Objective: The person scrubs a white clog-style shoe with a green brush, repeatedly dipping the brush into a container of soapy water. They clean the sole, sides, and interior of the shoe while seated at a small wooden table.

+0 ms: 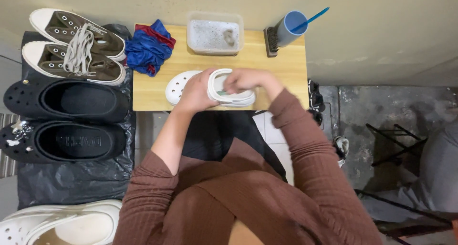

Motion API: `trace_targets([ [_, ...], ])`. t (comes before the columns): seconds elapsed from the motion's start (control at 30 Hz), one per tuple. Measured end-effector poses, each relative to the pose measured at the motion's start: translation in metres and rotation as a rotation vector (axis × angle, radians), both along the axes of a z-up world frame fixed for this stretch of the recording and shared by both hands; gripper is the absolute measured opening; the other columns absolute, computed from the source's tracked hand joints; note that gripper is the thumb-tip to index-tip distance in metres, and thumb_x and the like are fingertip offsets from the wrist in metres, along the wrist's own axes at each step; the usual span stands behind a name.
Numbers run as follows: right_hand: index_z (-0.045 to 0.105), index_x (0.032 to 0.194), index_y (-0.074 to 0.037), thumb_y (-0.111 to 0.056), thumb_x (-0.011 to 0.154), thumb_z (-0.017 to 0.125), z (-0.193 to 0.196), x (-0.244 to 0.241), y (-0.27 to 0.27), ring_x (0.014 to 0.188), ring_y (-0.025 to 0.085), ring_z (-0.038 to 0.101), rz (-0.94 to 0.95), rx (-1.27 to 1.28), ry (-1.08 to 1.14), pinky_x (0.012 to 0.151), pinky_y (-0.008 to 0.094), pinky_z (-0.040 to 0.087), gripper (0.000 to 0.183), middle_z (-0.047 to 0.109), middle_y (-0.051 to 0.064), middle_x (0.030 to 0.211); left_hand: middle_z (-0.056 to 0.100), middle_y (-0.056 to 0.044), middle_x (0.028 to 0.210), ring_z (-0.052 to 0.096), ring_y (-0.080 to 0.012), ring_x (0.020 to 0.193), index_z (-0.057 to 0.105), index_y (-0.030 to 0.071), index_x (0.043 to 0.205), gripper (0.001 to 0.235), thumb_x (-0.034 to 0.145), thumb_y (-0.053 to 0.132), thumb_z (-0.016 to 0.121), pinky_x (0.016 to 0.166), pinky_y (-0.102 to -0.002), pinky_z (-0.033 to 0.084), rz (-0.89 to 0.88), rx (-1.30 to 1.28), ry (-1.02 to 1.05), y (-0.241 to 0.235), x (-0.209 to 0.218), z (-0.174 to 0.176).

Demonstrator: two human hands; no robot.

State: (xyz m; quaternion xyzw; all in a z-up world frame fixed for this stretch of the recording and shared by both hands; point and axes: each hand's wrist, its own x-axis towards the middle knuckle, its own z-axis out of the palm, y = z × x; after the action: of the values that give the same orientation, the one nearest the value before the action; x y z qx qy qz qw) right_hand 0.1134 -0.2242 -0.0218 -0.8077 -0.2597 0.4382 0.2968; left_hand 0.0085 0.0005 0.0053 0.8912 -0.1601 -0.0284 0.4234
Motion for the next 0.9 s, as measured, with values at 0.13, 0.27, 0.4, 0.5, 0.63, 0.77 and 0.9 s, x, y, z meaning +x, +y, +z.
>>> trace_targets([
  [0.13,0.081,0.106,-0.012,-0.013,0.083,0.080,0.012,0.012,-0.051,0.054,0.012,0.061,-0.130,-0.045,0.178,0.048,0.020,0.042,0.023,0.071,0.006,0.067,0.069,-0.022,0.115,0.064,-0.0453,0.116,0.055,0.012,0.135,0.094,0.052,0.031,0.094,0.105,-0.054,0.048,-0.017,0.010,0.005,-0.001,0.002,0.005],
  [0.27,0.081,0.101,-0.016,-0.018,0.086,0.077,0.001,0.002,0.002,0.052,0.009,0.056,-0.096,0.015,0.146,0.045,0.022,0.040,0.016,0.068,0.005,0.066,0.069,-0.021,0.115,0.065,-0.0443,0.115,0.055,0.013,0.134,0.094,0.051,0.033,0.094,0.105,-0.053,0.048,-0.021,0.026,0.028,0.000,0.002,0.007],
  [0.4,0.080,0.103,-0.016,-0.024,0.089,0.077,-0.018,-0.004,0.032,0.059,0.008,0.059,-0.104,0.071,0.138,0.053,0.021,0.047,0.017,0.066,0.003,0.067,0.071,-0.020,0.108,0.067,-0.0438,0.108,0.058,0.013,0.127,0.071,0.068,0.040,0.087,0.098,-0.054,0.050,0.020,0.046,0.041,-0.001,0.003,0.004],
  [0.5,0.080,0.100,-0.017,-0.019,0.088,0.075,0.019,0.000,-0.020,0.049,0.008,0.055,-0.113,-0.018,0.157,0.042,0.020,0.036,0.013,0.060,0.003,0.058,0.069,-0.024,0.111,0.065,-0.0472,0.111,0.055,0.009,0.132,0.091,0.054,0.031,0.095,0.101,-0.055,0.049,-0.013,0.018,0.008,-0.001,0.000,0.012],
  [0.63,0.080,0.100,-0.016,-0.019,0.087,0.075,0.015,0.001,-0.033,0.045,0.008,0.052,-0.156,-0.005,0.207,0.039,0.018,0.034,0.014,0.060,0.004,0.056,0.069,-0.019,0.110,0.066,-0.0441,0.111,0.056,0.013,0.131,0.091,0.052,0.036,0.095,0.099,-0.053,0.051,-0.021,0.035,-0.002,-0.004,0.001,0.014],
  [0.77,0.080,0.097,-0.015,-0.017,0.089,0.073,-0.026,-0.001,0.019,0.047,0.007,0.052,-0.117,0.119,0.175,0.041,0.021,0.035,0.011,0.060,0.003,0.055,0.069,-0.025,0.108,0.065,-0.0496,0.109,0.056,0.008,0.128,0.079,0.060,0.028,0.090,0.097,-0.058,0.050,-0.007,0.041,0.019,-0.004,0.001,0.013],
  [0.9,0.079,0.100,-0.015,-0.018,0.090,0.073,0.028,-0.013,-0.003,0.047,0.004,0.050,-0.126,0.085,0.175,0.043,0.018,0.034,0.012,0.059,0.001,0.055,0.069,-0.022,0.113,0.065,-0.0485,0.113,0.054,0.010,0.134,0.092,0.052,0.025,0.094,0.100,-0.057,0.049,-0.017,0.050,0.040,0.001,-0.003,0.019],
])
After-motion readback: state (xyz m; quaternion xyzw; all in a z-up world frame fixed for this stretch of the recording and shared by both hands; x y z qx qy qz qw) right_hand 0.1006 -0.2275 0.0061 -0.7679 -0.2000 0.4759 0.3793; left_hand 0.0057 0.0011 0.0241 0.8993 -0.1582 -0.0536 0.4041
